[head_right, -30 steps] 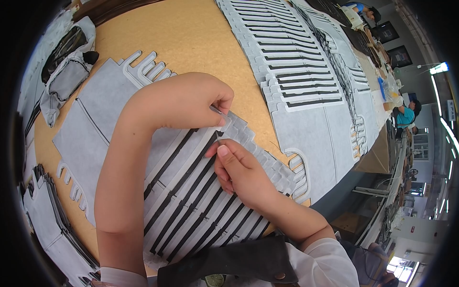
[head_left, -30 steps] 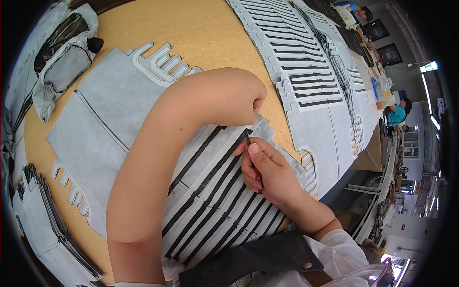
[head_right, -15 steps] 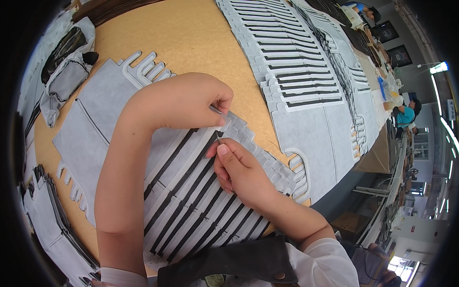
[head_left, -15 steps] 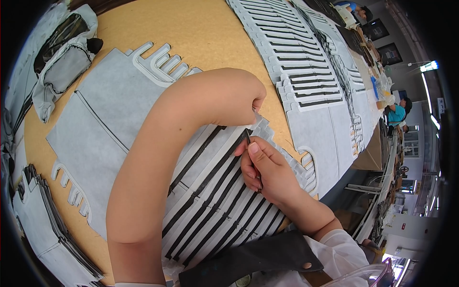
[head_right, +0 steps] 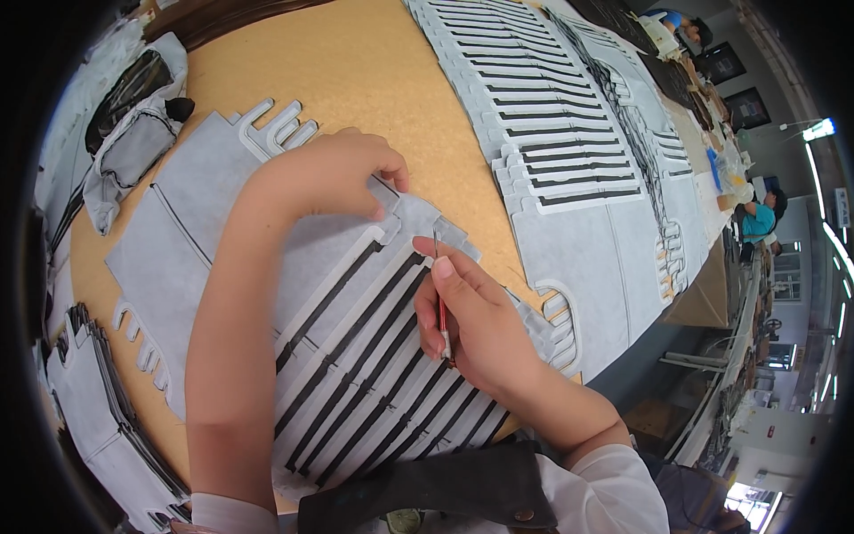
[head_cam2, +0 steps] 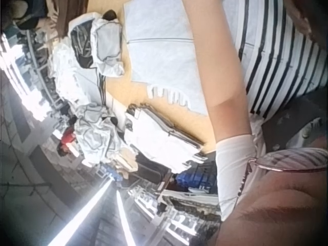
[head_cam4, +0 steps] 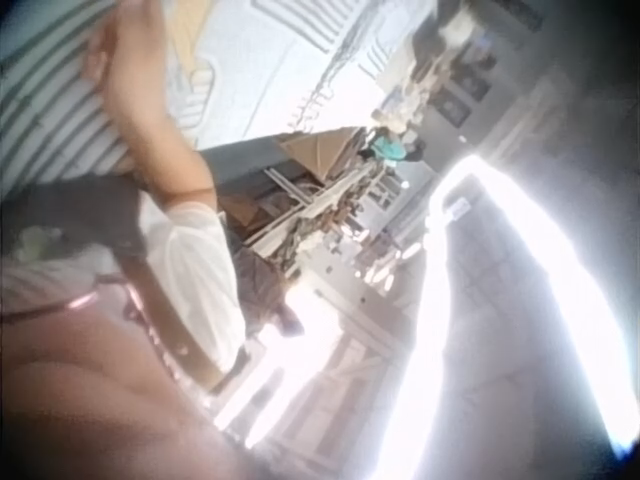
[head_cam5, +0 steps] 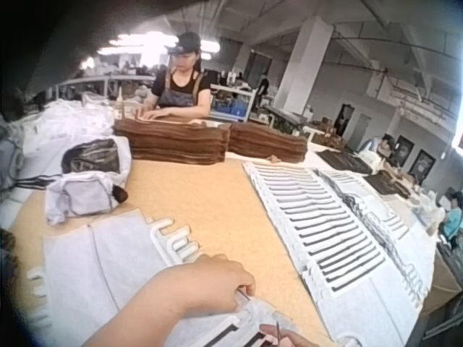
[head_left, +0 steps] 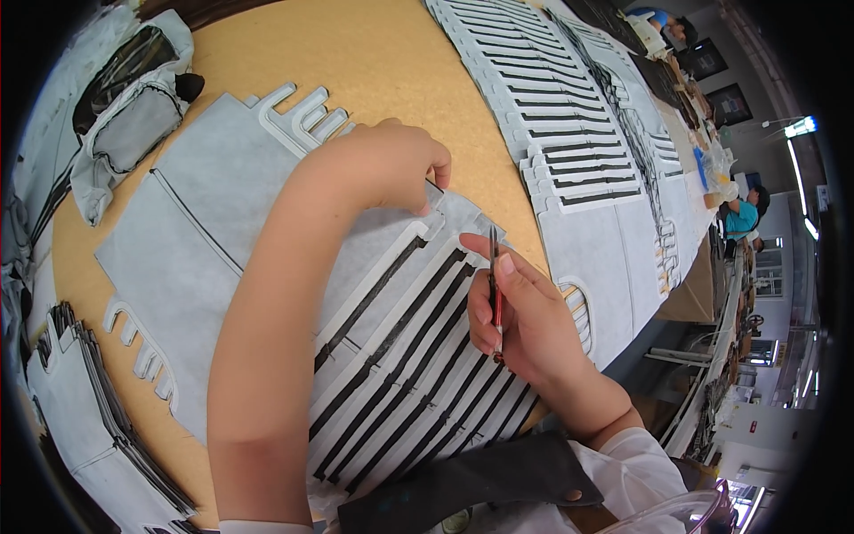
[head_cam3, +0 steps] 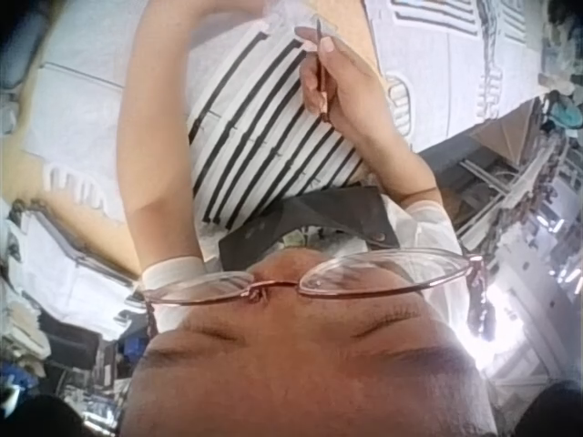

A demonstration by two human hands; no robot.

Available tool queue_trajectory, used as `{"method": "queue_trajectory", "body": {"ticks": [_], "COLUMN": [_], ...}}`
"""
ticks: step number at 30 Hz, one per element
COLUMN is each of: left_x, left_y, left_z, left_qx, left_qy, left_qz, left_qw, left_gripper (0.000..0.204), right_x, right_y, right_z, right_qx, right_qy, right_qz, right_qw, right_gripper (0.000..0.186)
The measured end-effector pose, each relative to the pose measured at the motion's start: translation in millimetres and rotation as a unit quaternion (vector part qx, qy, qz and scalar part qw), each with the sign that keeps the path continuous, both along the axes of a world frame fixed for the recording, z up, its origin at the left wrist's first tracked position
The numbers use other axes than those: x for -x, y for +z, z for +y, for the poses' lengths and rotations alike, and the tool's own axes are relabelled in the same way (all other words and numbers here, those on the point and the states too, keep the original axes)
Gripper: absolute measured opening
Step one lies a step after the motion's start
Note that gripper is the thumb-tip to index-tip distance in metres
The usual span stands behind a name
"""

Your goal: The person is using a small trimmer or utility blade to remove excess material or threads from the edges of leather panels.

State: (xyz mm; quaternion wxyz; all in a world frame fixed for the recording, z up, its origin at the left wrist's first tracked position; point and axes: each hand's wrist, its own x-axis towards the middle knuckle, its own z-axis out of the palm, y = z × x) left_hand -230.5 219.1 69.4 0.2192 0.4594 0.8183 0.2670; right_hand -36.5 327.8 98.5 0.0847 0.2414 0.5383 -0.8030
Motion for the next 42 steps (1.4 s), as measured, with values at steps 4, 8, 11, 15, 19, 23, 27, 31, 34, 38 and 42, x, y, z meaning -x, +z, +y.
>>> {"method": "queue_trajectory", "body": {"ticks": [4, 8, 11, 15, 19, 23, 27, 31, 34, 38, 42], "left_x": [1.9, 8.4, 7.9, 8.9, 12.2, 7.5, 7.4, 7.2, 2.4, -2.7, -3.3], "left_y": [3.6, 13.4, 14.6, 19.6, 31.1, 26.9, 27.7, 31.2, 41.6, 50.3, 49.4], "left_z": [6.3, -0.3, -6.5, -14.5, -17.8, -9.5, -6.7, -12.5, -13.7, -15.3, -15.0], "left_qx": [0.030, 0.035, 0.027, -0.083, -0.041, 0.044, 0.073, 0.016, 0.028, 0.053, 0.018], "left_qy": [-0.001, -0.035, -0.029, -0.019, -0.042, -0.055, -0.065, -0.070, -0.069, -0.041, -0.042], "left_qz": [-0.019, -0.089, -0.075, -0.035, -0.046, -0.056, -0.050, -0.072, -0.061, -0.035, -0.034], "left_qw": [0.999, 0.995, 0.996, 0.996, 0.997, 0.996, 0.994, 0.995, 0.995, 0.997, 0.998], "left_gripper": [0.026, 0.029, 0.032, 0.034, 0.030, 0.022, 0.017, 0.016, 0.016, 0.015, 0.014], "right_x": [13.8, 26.3, 34.6, 34.7, 34.5, 35.1, 27.3, 22.3, 21.0, 19.7, 22.5], "right_y": [-6.7, -15.5, -14.9, -12.8, -19.1, -18.5, -17.0, -24.6, -22.9, -21.4, -20.4], "right_z": [0.6, -1.6, -1.7, -0.1, -0.5, -5.6, -5.8, -6.4, -12.0, -15.7, -15.5], "right_qx": [0.049, 0.058, 0.076, 0.067, 0.069, 0.062, 0.056, 0.111, 0.114, 0.107, 0.095], "right_qy": [-0.032, -0.006, 0.043, 0.023, 0.037, 0.026, 0.012, 0.079, 0.091, 0.108, 0.102], "right_qz": [-0.033, -0.039, -0.019, -0.008, 0.008, 0.012, -0.018, -0.038, -0.014, 0.000, 0.006], "right_qw": [0.998, 0.998, 0.996, 0.997, 0.997, 0.998, 0.998, 0.990, 0.989, 0.988, 0.990], "right_gripper": [0.043, 0.033, 0.023, 0.021, 0.024, 0.024, 0.028, 0.034, 0.036, 0.036, 0.034]}}
